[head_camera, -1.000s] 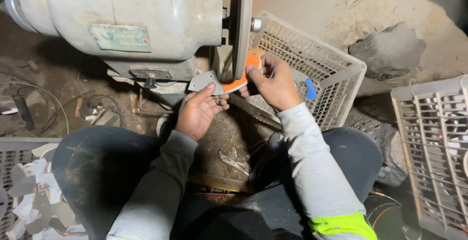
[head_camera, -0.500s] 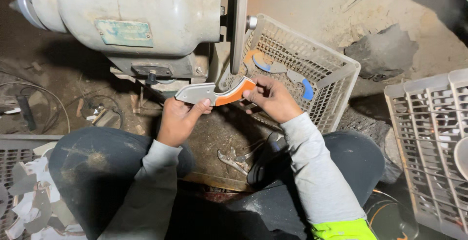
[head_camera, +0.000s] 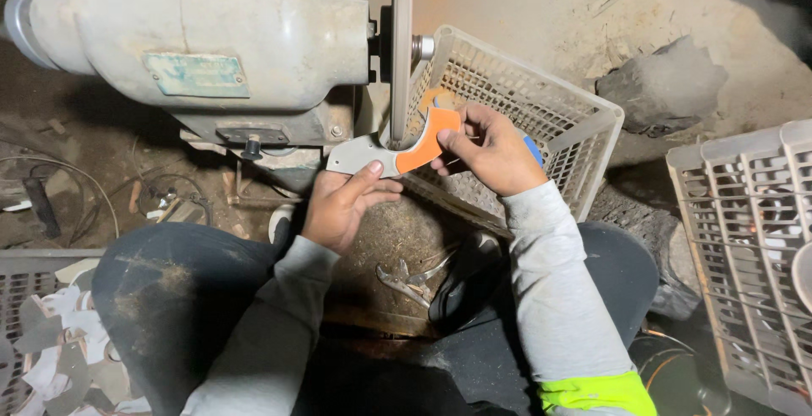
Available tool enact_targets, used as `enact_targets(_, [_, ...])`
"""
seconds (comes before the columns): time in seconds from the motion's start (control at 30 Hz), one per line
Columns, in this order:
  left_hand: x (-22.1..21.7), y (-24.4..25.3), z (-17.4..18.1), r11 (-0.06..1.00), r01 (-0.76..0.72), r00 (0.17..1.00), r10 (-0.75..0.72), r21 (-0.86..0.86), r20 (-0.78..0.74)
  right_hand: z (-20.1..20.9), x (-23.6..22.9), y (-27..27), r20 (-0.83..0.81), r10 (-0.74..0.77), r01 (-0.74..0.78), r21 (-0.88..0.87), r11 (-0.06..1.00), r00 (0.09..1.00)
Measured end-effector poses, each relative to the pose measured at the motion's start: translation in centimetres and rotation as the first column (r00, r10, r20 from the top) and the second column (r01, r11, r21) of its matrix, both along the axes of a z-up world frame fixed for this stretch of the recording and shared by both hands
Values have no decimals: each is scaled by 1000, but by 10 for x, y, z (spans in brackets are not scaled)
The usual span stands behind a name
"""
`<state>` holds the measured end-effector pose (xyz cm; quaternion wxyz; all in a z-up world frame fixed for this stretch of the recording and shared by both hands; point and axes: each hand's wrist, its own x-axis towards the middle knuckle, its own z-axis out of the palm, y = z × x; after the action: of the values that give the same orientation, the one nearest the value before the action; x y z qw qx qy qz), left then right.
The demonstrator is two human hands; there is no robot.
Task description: The person sits on the floor and uses a bench grinder to smooth the edges of several small plastic handles with orange, blue, and brown grips. They pick each handle from a nearby basket, grind it against the wheel, and place it into another basket.
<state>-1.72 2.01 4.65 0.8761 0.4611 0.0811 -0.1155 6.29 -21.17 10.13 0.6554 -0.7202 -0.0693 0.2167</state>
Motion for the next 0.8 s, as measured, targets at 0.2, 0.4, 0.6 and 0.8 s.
enact_targets(0.2, [16, -9, -23, 969, 8, 994, -35, -245, -104, 8, 13, 9, 57, -54, 56, -36, 998, 997])
enact_targets(0.4, [19, 2, -28, 962, -63, 988, 22, -265, -156, 2, 9, 23, -7, -74, 75, 99, 992, 997])
enact_targets(0.6, [7, 14, -26, 968, -112, 978, 68, -226, -196, -7, -9, 38, 12, -83, 81, 101, 992, 996])
enact_targets(0.8, [0, 20, -34, 972, -125, 968, 76, -197, -240, -12, -21, 43, 34, -90, 88, 48, 995, 995])
